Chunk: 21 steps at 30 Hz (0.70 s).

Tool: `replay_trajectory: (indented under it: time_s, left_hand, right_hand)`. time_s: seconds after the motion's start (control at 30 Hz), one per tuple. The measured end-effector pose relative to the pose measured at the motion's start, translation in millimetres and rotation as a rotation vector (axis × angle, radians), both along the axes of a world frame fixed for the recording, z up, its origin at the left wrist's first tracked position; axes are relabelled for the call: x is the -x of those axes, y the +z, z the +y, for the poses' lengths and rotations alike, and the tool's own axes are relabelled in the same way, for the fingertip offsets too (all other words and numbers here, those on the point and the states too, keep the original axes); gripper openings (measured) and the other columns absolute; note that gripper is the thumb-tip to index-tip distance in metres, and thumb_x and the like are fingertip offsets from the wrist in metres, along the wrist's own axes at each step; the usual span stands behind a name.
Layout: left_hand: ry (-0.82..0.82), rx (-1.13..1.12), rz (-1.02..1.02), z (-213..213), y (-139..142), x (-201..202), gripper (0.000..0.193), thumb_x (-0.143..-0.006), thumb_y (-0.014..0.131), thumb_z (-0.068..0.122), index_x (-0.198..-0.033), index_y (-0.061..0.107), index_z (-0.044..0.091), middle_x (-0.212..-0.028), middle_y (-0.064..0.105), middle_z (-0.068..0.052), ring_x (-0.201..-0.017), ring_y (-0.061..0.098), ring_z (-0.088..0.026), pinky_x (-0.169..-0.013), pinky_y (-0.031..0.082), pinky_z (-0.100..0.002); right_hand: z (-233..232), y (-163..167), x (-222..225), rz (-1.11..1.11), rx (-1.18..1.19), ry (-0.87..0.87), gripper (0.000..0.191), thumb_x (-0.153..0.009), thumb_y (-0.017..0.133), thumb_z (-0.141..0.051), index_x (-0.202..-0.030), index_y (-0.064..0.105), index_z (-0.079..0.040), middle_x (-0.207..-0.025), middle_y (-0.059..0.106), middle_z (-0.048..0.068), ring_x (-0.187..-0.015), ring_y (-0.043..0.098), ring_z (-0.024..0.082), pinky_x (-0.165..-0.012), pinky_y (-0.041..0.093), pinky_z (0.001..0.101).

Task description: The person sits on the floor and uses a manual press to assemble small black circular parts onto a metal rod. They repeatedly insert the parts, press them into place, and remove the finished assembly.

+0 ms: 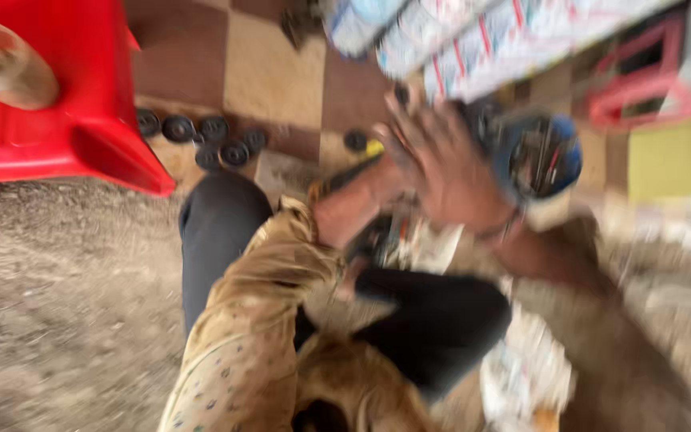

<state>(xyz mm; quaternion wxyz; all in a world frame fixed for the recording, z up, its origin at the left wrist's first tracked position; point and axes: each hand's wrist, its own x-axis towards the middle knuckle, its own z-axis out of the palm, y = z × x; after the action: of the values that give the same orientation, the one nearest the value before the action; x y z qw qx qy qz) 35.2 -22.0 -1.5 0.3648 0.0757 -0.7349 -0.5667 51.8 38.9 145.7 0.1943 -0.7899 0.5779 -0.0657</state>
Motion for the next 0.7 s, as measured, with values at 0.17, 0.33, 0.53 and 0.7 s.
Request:
replay_trajectory:
  time_s: [0.17, 0.33, 0.53, 0.7]
  left_hand:
    - [0.034, 0.059, 0.021, -8.2, 1.0, 3.8, 0.084, -0.058, 0.095, 0.036, -0.125, 0.058, 0.003, -0.113, 0.068, -0.019, -0.106, 0.069, -0.036, -0.095, 0.055, -0.043]
    - [0.068, 0.083, 0.051, -11.0, 6.6, -0.3, 0.082, -0.060, 0.095, 0.034, -0.127, 0.058, 0.003, -0.113, 0.068, -0.019, -0.107, 0.068, -0.037, -0.095, 0.055, -0.044]
    - [0.008, -0.010, 0.011, -14.6, 10.5, -20.9, 0.090, -0.060, 0.098, 0.036, -0.132, 0.055, 0.002, -0.117, 0.068, -0.019, -0.111, 0.068, -0.036, -0.097, 0.054, -0.043]
    - [0.026, -0.032, 0.063, -20.9, -2.0, -30.3, 0.099, -0.057, 0.099, 0.036, -0.136, 0.051, -0.001, -0.122, 0.065, -0.023, -0.116, 0.065, -0.038, -0.099, 0.053, -0.045]
  right_hand:
    - [41.2, -61.5, -38.0, 0.260, 0.115, 0.394, 0.085, -0.092, 0.062, -0.053, -0.157, 0.038, -0.003, -0.160, 0.038, 0.027, -0.151, 0.035, 0.041, -0.127, 0.025, 0.0510]
    - [68.9, -45.8, -39.6, 0.080, 0.253, 0.419, 0.084, -0.103, 0.057, -0.063, -0.157, 0.040, -0.002, -0.160, 0.042, 0.027, -0.151, 0.040, 0.040, -0.125, 0.032, 0.0521]
    - [60.0, -22.9, 12.4, 0.084, 0.567, -0.089, 0.034, -0.078, 0.080, -0.027, -0.102, 0.066, -0.009, -0.103, 0.064, 0.011, -0.097, 0.063, 0.034, -0.086, 0.051, 0.0487]
    - [88.4, -69.5, 67.5, -0.398, 0.745, -0.716, 0.091, -0.101, 0.086, -0.018, -0.160, 0.019, 0.001, -0.156, 0.039, 0.018, -0.141, 0.044, 0.025, -0.116, 0.045, 0.0356]
